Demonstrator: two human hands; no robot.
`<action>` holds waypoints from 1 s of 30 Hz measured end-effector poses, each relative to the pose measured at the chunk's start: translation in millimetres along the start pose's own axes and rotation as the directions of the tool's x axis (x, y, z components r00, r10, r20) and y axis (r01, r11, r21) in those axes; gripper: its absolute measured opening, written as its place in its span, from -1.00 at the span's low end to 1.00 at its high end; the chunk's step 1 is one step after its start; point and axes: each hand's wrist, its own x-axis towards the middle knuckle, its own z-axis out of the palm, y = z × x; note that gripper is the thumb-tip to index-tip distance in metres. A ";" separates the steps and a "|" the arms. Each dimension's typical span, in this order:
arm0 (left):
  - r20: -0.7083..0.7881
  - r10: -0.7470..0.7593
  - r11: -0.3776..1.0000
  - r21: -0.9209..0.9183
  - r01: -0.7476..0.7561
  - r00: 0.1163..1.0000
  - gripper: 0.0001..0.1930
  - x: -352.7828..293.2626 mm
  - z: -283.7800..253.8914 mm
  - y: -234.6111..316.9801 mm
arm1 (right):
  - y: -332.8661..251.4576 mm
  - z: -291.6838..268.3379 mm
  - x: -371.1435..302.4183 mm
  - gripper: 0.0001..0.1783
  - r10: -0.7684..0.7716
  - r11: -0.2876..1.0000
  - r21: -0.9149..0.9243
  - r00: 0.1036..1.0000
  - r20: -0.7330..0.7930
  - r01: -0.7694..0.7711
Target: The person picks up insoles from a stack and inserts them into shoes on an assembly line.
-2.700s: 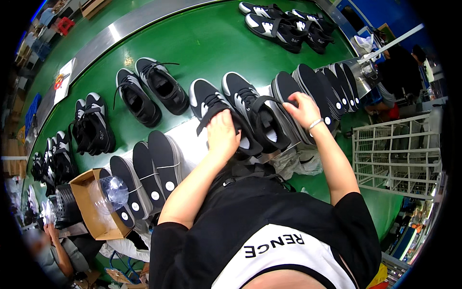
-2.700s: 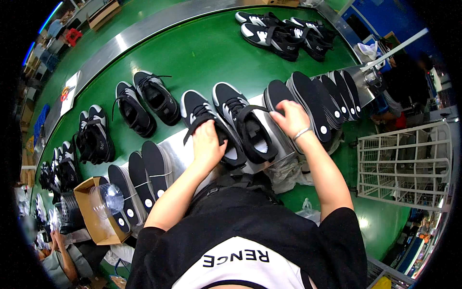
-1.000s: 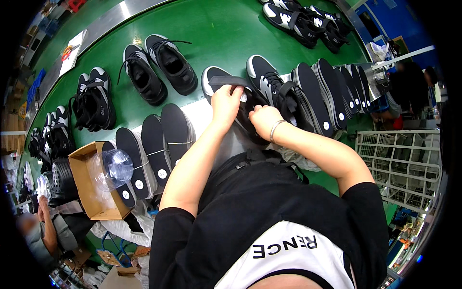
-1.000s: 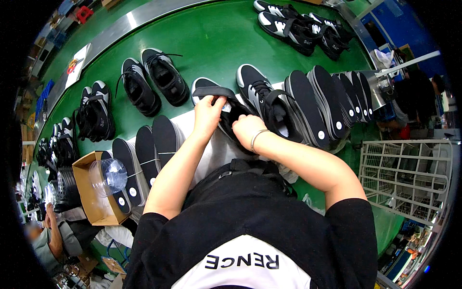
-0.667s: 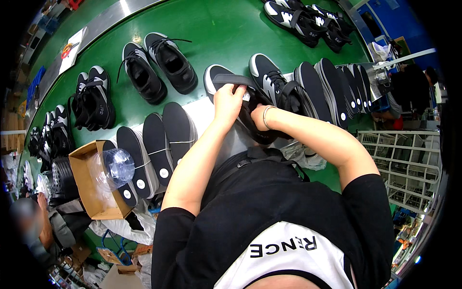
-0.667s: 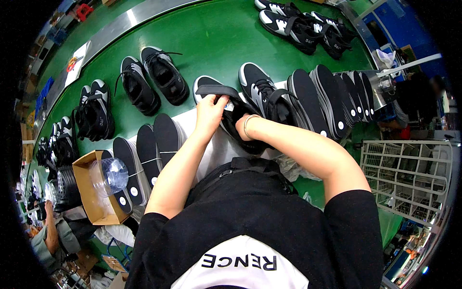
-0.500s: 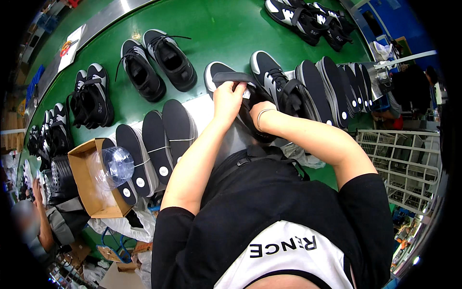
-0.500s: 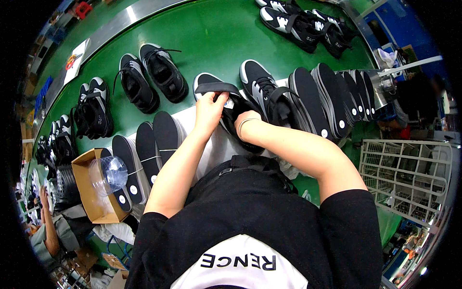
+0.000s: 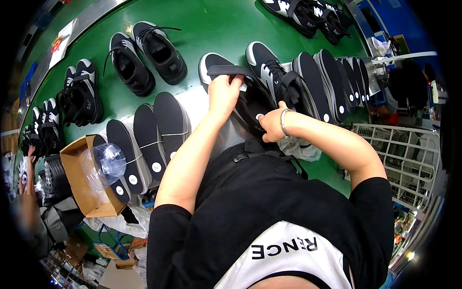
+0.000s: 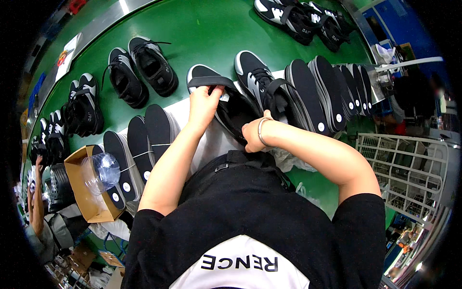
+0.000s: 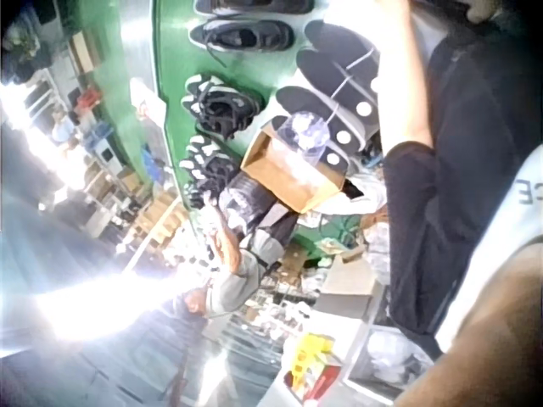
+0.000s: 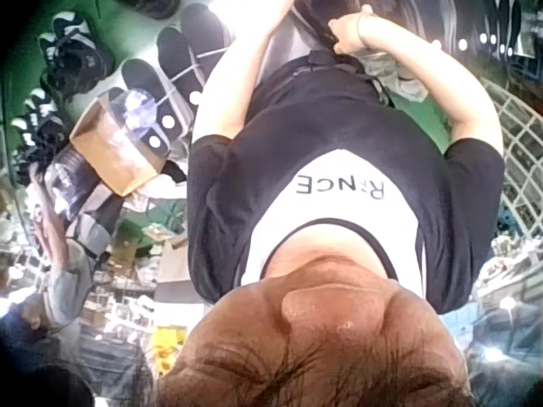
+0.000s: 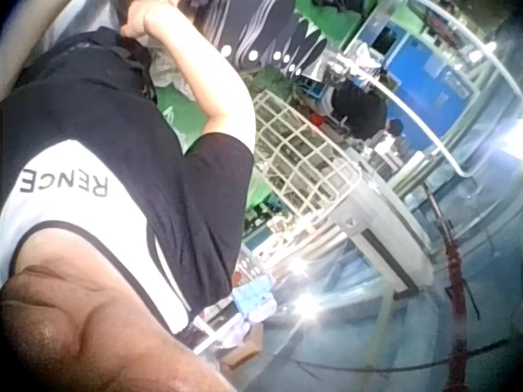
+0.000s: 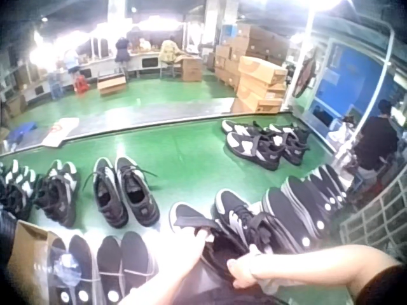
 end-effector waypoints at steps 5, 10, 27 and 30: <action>0.022 0.018 1.000 0.002 -0.018 1.000 -0.78 2.5 1.1 -3.1 | 9.7 5.2 23.1 -0.43 0.032 0.991 -0.130 0.986 0.163 -0.010; 0.059 0.004 0.999 -0.040 -0.001 0.998 -0.78 2.7 -2.1 -5.2 | 22.8 12.0 25.0 -0.40 -0.008 0.995 -0.098 0.996 0.092 0.017; 0.360 -0.128 0.961 -0.185 0.205 0.924 -0.75 -0.9 -7.2 -13.3 | 23.7 22.1 44.3 -0.69 0.300 -0.182 0.833 0.836 -0.459 0.522; 0.420 -0.128 0.964 -0.159 0.212 0.898 -0.76 1.4 -11.5 -8.5 | 25.4 20.1 41.8 -0.60 0.265 -0.174 0.857 0.861 -0.434 0.485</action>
